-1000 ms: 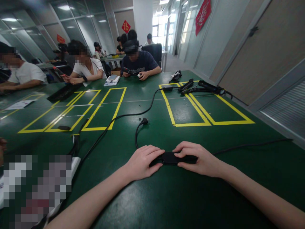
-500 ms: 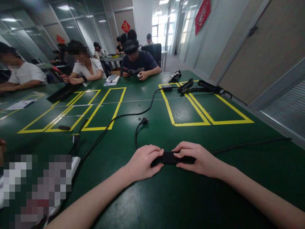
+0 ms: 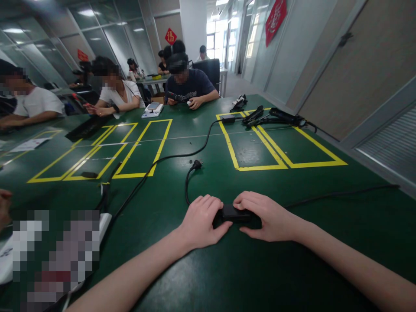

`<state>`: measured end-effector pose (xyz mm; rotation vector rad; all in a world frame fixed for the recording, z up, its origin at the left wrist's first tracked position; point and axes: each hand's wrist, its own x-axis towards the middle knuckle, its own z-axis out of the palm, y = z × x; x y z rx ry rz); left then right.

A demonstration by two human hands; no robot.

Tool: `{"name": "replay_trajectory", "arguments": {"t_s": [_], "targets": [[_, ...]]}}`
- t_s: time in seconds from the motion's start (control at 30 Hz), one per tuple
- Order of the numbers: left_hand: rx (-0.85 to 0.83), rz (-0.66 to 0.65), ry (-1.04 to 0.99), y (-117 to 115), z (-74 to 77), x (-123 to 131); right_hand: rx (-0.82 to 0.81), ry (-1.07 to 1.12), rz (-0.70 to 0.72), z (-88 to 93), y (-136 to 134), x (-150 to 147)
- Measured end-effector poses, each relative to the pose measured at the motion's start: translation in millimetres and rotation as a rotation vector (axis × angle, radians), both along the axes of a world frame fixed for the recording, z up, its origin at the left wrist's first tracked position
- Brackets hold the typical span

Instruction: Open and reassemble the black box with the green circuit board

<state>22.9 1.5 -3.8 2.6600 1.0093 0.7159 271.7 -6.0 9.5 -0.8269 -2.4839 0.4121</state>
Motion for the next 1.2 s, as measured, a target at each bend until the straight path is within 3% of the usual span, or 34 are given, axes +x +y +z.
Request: {"name": "replay_trajectory", "arguments": {"t_s": [0.23, 0.43, 0.67, 0.93, 1.2], "targets": [[0.008, 0.022, -0.003, -1.8, 0.0, -1.1, 0.129, -0.07, 0.062, -8.6, 3.5, 2.5], [0.1, -0.055, 0.145, -1.4, -1.4, -2.3, 0.149, -0.108, 0.034, -1.9, 1.5, 4.3], [0.088, -0.074, 0.125, -2.6, -1.2, -3.6, 0.18, -0.109, 0.027, 1.4, -0.5, 2.4], [-0.077, 0.009, 0.068, -0.6, 3.8, -5.5, 0.526, -0.104, 0.018, -2.8, -3.5, 7.3], [-0.139, -0.099, -0.146, 1.3, 8.5, -9.9, 0.597, -0.067, -0.019, -1.4, -6.0, 5.2]]}}
